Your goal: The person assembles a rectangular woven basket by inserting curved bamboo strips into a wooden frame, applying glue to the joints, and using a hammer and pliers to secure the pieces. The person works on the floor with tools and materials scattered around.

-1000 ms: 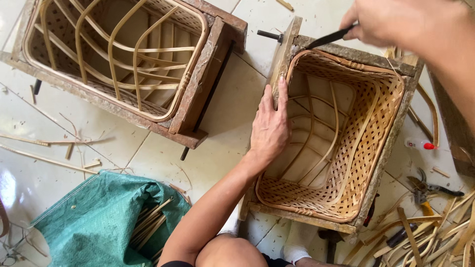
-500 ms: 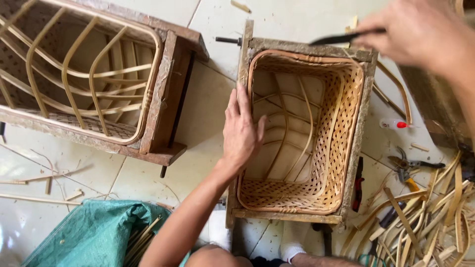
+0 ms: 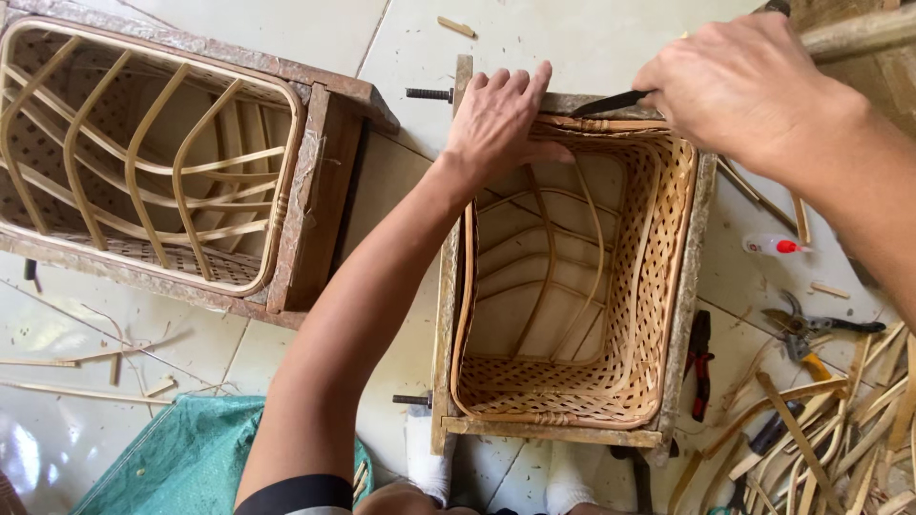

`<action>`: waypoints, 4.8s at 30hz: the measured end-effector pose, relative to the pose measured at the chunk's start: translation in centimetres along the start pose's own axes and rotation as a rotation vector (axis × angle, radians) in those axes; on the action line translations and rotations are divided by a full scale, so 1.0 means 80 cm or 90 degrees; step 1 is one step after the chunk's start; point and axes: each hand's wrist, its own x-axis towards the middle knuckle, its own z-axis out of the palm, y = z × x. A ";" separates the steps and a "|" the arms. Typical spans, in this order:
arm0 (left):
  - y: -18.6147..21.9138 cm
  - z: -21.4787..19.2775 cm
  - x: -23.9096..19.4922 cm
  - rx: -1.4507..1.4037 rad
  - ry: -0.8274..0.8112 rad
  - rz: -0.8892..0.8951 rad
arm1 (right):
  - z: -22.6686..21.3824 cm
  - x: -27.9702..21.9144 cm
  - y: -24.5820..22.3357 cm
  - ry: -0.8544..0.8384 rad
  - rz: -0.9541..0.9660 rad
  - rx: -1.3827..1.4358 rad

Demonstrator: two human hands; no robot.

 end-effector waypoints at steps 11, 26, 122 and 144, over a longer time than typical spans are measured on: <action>0.007 -0.001 -0.009 0.001 0.141 -0.013 | -0.016 0.014 -0.015 -0.005 -0.024 0.004; 0.011 -0.003 -0.005 -0.002 0.083 -0.050 | 0.090 0.184 0.088 -0.480 0.111 0.340; 0.282 0.082 -0.184 -0.890 -0.023 -0.032 | 0.117 -0.286 -0.111 -0.111 0.396 0.749; 0.265 0.037 -0.371 -0.242 -0.013 0.276 | 0.065 -0.406 -0.203 -0.442 0.481 0.687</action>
